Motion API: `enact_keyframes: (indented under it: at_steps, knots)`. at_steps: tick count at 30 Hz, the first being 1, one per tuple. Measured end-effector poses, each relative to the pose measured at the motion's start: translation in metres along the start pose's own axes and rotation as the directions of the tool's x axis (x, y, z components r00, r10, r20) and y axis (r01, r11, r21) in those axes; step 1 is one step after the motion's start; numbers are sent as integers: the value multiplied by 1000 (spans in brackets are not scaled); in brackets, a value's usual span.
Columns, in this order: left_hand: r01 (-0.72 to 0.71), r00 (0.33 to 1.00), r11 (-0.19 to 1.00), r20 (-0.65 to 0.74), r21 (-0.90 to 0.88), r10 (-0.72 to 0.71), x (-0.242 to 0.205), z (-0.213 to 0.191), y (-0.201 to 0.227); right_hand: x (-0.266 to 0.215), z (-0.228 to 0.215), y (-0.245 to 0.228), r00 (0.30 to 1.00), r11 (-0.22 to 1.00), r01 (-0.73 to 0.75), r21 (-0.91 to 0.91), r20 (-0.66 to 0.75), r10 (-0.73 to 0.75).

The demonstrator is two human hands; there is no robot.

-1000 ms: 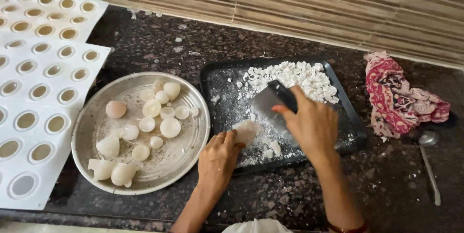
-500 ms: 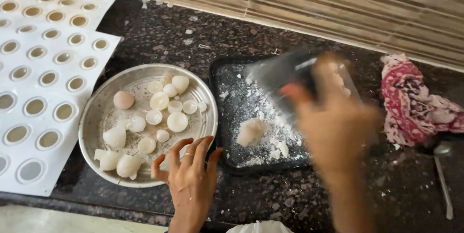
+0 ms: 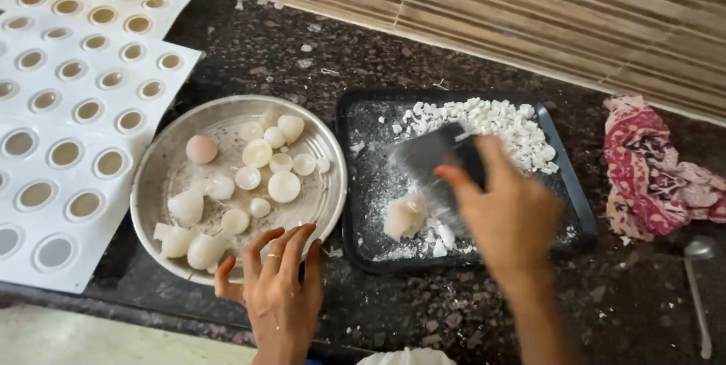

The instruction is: The person grates a block of white wax against a handheld grater over a black tray, holding the wax piece in one hand and moving the grater up and down so shavings pile up on the tray. A plate of molded wax shapes and silicone molds sits beside the tray on the counter.

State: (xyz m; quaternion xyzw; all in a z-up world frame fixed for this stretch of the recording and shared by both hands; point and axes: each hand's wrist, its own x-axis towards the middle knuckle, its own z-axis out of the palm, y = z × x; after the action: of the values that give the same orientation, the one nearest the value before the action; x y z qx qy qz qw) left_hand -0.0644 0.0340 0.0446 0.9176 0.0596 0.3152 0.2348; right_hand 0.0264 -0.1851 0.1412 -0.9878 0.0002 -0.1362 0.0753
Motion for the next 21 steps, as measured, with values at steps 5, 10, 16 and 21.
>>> enact_keyframes:
  at_steps: [5, 10, 16, 21]
  knots:
    - [26, 1000, 999, 3, 46, -26, -9, -4, -10, 4, -64, 17, 905, 988, 146, 44, -410, -115]
    - [9, 1000, 999, 3, 48, -9, -4, -7, -5, -1, -76, 18, 852, 957, 255, 137, -500, -156]
    - [-59, 998, 997, 27, -55, 61, -1, 4, 12, 0, 45, 8, 962, 982, 163, -94, -207, -179]
    - [-216, 963, 964, 130, -157, 237, -4, 34, 29, -1, 32, 4, 975, 984, 177, -18, -136, -178]
